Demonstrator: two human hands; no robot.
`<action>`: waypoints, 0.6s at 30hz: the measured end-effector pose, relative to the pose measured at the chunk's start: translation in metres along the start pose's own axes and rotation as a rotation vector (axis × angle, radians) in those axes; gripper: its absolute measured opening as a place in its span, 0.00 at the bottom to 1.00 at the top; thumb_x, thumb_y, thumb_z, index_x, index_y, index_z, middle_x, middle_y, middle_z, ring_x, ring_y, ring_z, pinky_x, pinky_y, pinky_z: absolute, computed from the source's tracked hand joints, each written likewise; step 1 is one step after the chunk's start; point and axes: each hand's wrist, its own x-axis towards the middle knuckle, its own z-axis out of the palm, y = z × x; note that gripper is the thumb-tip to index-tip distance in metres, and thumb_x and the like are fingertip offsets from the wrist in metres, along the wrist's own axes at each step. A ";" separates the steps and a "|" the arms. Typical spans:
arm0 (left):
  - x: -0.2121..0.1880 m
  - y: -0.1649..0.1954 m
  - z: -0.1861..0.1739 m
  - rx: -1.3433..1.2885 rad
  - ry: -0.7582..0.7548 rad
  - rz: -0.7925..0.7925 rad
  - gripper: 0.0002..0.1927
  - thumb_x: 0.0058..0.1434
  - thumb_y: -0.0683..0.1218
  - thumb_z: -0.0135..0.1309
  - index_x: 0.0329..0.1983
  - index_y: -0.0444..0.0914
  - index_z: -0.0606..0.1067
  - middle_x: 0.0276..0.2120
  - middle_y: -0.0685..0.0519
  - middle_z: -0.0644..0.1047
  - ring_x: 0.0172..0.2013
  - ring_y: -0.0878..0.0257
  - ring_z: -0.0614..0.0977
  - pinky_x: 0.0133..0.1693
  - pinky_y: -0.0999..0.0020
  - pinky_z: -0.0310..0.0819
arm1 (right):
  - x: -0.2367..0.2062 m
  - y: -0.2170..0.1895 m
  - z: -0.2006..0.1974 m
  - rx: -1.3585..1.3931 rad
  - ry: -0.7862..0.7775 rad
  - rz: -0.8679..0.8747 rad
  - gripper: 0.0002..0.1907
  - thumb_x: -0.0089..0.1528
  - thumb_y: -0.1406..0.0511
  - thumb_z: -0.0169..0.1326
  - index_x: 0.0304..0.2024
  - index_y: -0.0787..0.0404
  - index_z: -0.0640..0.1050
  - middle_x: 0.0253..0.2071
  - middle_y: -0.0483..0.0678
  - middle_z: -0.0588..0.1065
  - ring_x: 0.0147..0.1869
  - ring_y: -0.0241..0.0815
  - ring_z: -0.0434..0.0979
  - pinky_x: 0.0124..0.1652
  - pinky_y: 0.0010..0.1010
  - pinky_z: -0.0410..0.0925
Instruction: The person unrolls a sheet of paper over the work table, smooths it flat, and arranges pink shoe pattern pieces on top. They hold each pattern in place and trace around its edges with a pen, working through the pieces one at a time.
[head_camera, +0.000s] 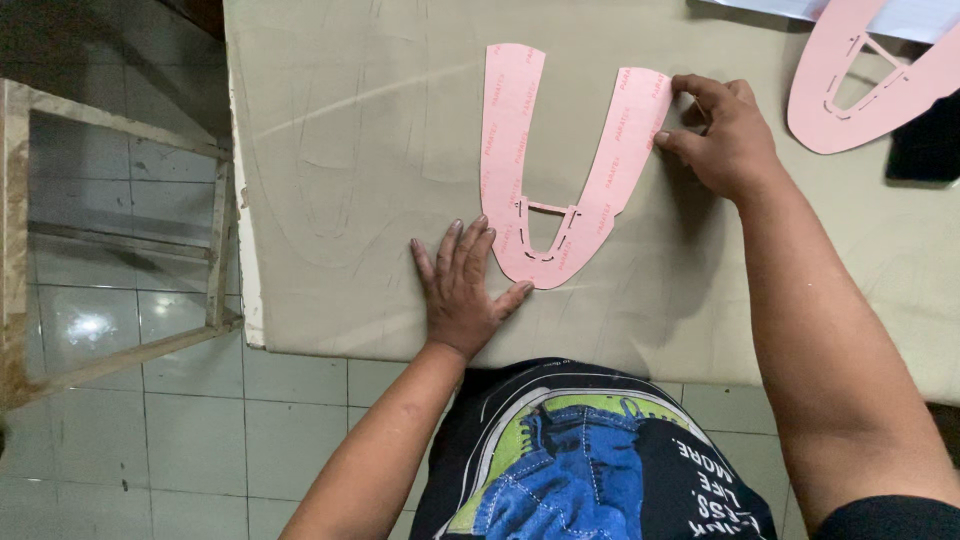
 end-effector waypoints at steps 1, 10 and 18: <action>0.000 0.000 0.000 0.004 -0.004 -0.002 0.46 0.57 0.69 0.61 0.69 0.41 0.63 0.70 0.53 0.64 0.73 0.53 0.56 0.71 0.29 0.30 | 0.001 0.000 0.000 -0.002 -0.002 -0.001 0.34 0.59 0.64 0.66 0.68 0.47 0.72 0.61 0.49 0.66 0.64 0.47 0.71 0.59 0.36 0.69; 0.003 0.005 -0.011 0.038 -0.017 0.019 0.38 0.57 0.68 0.60 0.66 0.47 0.71 0.69 0.53 0.64 0.72 0.52 0.57 0.70 0.28 0.31 | 0.002 0.002 -0.001 -0.014 0.005 -0.011 0.35 0.58 0.63 0.67 0.68 0.47 0.72 0.61 0.48 0.66 0.64 0.47 0.72 0.60 0.37 0.68; 0.010 0.013 -0.010 0.071 -0.032 -0.007 0.28 0.62 0.64 0.57 0.62 0.49 0.75 0.70 0.53 0.63 0.72 0.52 0.55 0.69 0.26 0.33 | 0.002 0.006 0.001 -0.028 0.033 -0.035 0.34 0.58 0.61 0.67 0.67 0.48 0.73 0.59 0.50 0.67 0.63 0.47 0.72 0.58 0.37 0.68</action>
